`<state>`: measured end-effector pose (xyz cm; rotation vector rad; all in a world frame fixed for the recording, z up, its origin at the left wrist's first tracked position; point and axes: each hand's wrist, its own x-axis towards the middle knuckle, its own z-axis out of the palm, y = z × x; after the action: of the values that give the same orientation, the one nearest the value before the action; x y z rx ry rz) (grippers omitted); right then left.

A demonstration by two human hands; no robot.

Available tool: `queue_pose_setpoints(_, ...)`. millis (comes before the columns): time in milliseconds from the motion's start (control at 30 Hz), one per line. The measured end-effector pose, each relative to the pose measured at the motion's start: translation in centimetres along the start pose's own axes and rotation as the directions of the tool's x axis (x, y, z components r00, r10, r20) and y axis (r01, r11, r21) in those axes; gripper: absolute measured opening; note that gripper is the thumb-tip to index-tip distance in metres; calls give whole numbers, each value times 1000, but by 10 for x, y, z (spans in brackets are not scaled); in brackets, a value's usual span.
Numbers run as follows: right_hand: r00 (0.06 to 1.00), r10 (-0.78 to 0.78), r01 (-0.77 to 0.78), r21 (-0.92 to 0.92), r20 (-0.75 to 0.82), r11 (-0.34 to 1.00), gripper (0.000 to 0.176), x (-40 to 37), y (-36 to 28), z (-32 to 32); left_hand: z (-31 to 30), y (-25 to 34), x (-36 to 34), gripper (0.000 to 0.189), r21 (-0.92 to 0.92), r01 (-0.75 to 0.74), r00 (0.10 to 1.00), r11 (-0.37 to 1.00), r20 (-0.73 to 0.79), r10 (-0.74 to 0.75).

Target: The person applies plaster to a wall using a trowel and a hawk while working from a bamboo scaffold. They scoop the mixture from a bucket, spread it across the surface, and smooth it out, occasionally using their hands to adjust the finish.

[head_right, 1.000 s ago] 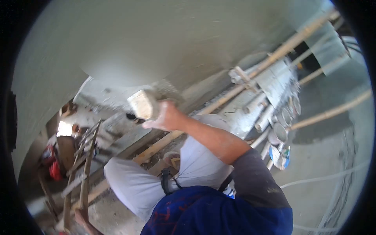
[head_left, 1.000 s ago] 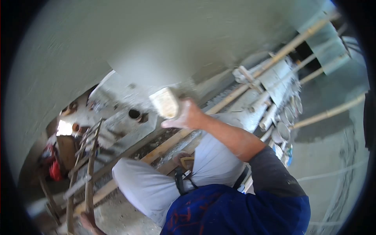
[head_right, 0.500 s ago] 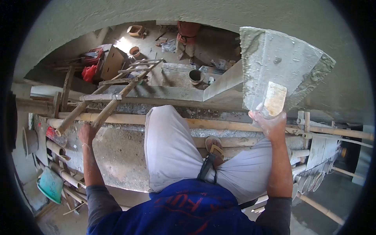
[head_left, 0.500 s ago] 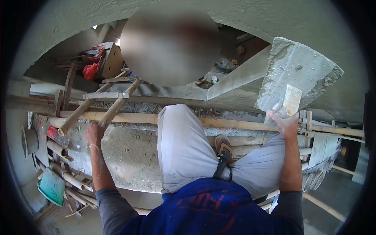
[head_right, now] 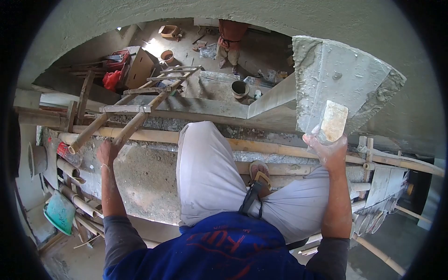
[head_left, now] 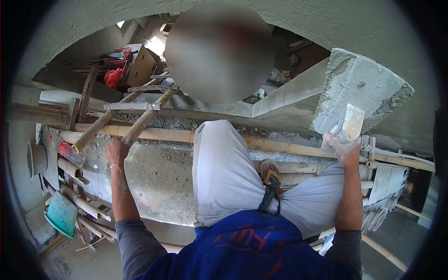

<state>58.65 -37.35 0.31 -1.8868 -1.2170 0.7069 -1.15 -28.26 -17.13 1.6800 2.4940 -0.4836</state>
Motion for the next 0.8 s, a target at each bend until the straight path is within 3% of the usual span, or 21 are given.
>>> queue_pose_setpoints(300,999,34,-34,-27,1,999,26,2,0,-2,-3,3,-3,48,-11,-1,1000,1000,0,1)
queue_pose_setpoints(400,999,-35,33,-82,-22,996,27,1,-2,0,3,-1,1,47,-13,-8,1000,1000,-17,8)
queue_pose_setpoints(567,999,5,-2,-66,37,998,25,1,-6,-1,5,-4,0,48,-10,-2,999,1000,-46,2)
queue_pose_setpoints(633,993,88,-77,-147,74,986,26,1,-9,-2,61,-40,29,46,51,-55,991,997,-116,61)
queue_pose_setpoints(667,984,161,-141,-220,74,965,28,2,-4,-6,59,-38,22,48,91,-118,977,989,-166,132)
queue_pose_setpoints(700,996,89,-81,-190,32,979,33,2,-3,-3,80,-46,35,52,139,-134,970,981,-185,159)
queue_pose_setpoints(733,998,30,-17,-253,47,967,37,4,7,-5,62,-37,23,57,131,-175,956,976,-216,200)
queue_pose_setpoints(767,981,110,-85,-159,157,984,44,8,0,-11,56,-33,22,58,111,-184,948,977,-241,206)
queue_pose_setpoints(800,987,-17,50,-207,157,977,47,8,0,-14,67,-41,33,59,103,-220,911,970,-334,242)
